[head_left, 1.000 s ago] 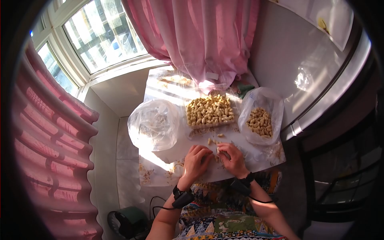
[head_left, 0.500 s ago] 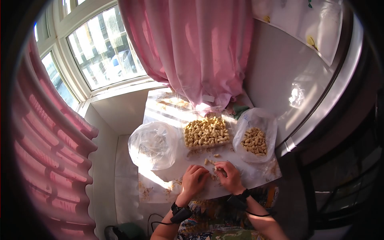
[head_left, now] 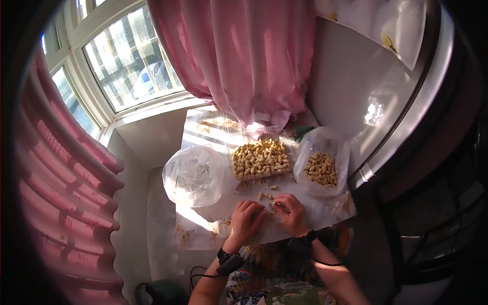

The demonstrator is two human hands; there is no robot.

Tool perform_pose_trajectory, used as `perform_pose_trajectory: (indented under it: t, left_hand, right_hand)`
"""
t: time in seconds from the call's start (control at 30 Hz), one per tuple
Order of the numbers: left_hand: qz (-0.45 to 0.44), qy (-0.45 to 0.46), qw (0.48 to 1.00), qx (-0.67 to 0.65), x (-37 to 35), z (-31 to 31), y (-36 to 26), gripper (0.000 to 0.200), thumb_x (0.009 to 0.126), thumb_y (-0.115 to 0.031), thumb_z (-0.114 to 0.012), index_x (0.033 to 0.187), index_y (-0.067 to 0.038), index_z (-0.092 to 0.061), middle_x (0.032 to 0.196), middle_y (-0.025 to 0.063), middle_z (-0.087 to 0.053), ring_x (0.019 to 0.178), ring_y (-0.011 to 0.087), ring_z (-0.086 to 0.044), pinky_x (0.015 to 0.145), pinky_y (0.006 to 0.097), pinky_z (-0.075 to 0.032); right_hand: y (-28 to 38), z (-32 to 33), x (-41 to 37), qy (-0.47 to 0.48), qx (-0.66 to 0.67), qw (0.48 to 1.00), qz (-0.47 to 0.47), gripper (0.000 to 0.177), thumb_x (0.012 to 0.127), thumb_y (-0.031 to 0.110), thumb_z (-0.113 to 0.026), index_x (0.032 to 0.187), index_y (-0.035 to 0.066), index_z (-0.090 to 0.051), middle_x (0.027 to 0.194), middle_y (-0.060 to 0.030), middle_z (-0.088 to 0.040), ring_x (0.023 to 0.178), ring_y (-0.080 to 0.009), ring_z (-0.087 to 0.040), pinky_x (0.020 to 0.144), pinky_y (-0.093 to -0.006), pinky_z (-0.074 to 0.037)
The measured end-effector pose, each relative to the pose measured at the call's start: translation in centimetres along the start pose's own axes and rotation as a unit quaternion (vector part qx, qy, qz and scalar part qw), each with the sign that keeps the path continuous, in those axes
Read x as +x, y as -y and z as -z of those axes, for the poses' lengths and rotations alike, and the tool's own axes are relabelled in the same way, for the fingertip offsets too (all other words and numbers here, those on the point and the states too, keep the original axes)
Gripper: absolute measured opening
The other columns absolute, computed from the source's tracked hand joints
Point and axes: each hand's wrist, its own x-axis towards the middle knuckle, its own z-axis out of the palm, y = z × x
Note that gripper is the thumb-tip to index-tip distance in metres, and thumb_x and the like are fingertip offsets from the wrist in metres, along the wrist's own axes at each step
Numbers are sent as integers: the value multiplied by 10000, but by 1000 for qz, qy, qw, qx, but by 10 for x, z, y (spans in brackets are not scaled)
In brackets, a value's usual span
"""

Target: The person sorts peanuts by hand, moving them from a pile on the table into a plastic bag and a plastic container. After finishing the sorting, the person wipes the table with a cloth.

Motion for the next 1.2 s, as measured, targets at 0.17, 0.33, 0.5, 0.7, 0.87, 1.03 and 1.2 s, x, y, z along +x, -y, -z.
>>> perform_pose_trajectory:
  t: [0.17, 0.33, 0.5, 0.7, 0.87, 1.03, 1.2]
  left_hand:
    - [-9, 1, 1000, -5, -2, 1, 0, 222, 852, -144, -822, 1045, -68, -744, 1028, 97, -718, 982, 326, -683, 829, 417, -561]
    - [-13, 0, 1000, 3, -2, 2, -6, 270, 847, -158, -832, 1087, -74, -743, 1050, 98, -714, 975, 327, -683, 826, 420, -563]
    - [-17, 5, 1000, 7, 0, 3, -11, 317, 866, -168, -818, 1158, -86, -726, 1042, 88, -699, 972, 324, -657, 836, 424, -552]
    - [-26, -15, 1000, 6, -2, 1, -9, 262, 862, -130, -813, 1113, -98, -745, 1022, 88, -702, 940, 323, -668, 802, 425, -556]
    - [-24, -29, 999, -14, -2, 1, -6, 197, 848, -97, -812, 1035, -94, -748, 991, 83, -704, 915, 323, -673, 780, 421, -557]
    - [-20, -30, 999, -17, -1, -1, -3, 176, 827, -91, -820, 985, -93, -741, 974, 73, -703, 913, 318, -674, 771, 419, -558]
    - [-16, -38, 999, -14, 1, -1, -4, 165, 821, -87, -821, 967, -99, -745, 958, 69, -701, 892, 317, -675, 751, 420, -560]
  right_hand:
    - [-2, -1, -2, 24, -23, 999, 27, 220, 886, 11, -774, 1081, 71, -689, 1126, -106, -719, 1046, -336, -698, 894, -417, -579]
    - [1, -1, 1, 27, -29, 999, 36, 219, 885, 4, -771, 1079, 73, -699, 1104, -98, -721, 1032, -327, -699, 884, -409, -577]
    - [4, 0, 3, 35, -35, 998, 40, 228, 868, 1, -777, 1071, 77, -706, 1085, -92, -722, 1004, -323, -698, 872, -411, -572]
    - [2, 1, 1, 48, -36, 997, 46, 232, 862, -6, -771, 1069, 83, -716, 1090, -89, -717, 1001, -319, -693, 871, -411, -569]
    - [5, 4, 0, 78, -30, 995, 56, 278, 842, 6, -786, 1104, 89, -742, 1113, -90, -700, 1019, -316, -689, 872, -406, -569]
    - [5, 5, 1, 92, -33, 993, 64, 267, 846, 12, -783, 1100, 87, -747, 1110, -91, -699, 1028, -316, -686, 879, -408, -568]
    - [7, 5, 4, 98, -53, 991, 74, 243, 842, 5, -784, 1071, 79, -749, 1119, -93, -719, 1027, -321, -696, 868, -404, -577]
